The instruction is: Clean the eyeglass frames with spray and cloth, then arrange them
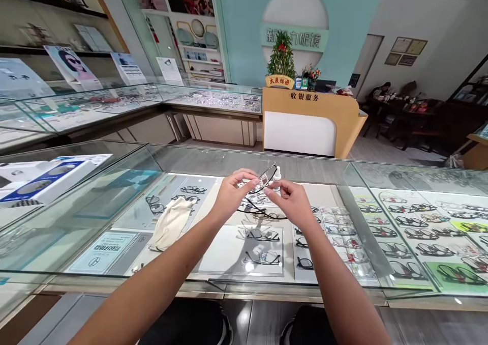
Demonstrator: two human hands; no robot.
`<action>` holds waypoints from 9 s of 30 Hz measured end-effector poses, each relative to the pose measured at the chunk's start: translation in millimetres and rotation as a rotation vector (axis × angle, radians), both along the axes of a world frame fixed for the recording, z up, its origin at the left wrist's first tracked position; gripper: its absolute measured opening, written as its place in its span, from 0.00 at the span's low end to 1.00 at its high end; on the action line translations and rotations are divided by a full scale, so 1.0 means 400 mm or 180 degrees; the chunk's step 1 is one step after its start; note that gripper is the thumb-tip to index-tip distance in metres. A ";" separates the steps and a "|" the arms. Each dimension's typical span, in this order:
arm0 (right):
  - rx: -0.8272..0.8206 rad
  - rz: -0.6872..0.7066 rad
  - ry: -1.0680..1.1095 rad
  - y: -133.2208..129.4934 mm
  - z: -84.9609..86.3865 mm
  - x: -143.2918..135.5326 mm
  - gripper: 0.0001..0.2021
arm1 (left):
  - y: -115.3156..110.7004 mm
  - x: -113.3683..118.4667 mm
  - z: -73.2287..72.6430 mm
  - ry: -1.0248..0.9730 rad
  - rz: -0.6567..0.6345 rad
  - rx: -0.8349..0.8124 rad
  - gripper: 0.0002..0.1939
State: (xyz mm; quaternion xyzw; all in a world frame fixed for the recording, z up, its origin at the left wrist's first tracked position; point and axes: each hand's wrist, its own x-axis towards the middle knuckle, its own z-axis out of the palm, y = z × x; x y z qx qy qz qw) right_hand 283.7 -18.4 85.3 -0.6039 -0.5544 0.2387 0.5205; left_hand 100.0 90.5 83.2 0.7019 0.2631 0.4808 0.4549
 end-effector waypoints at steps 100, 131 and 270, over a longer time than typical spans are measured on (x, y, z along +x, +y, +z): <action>0.0709 0.0382 0.0027 0.019 -0.045 -0.004 0.20 | 0.050 -0.063 -0.029 -0.1089 -0.2316 -0.2252 0.33; 0.0489 0.0895 0.0021 -0.015 -0.029 -0.077 0.20 | 0.039 -0.051 -0.036 -0.0193 -0.2230 -0.2146 0.46; 0.0779 0.0550 0.0871 0.030 -0.059 0.020 0.18 | -0.145 -0.274 0.168 0.0009 -0.0062 -0.0417 0.22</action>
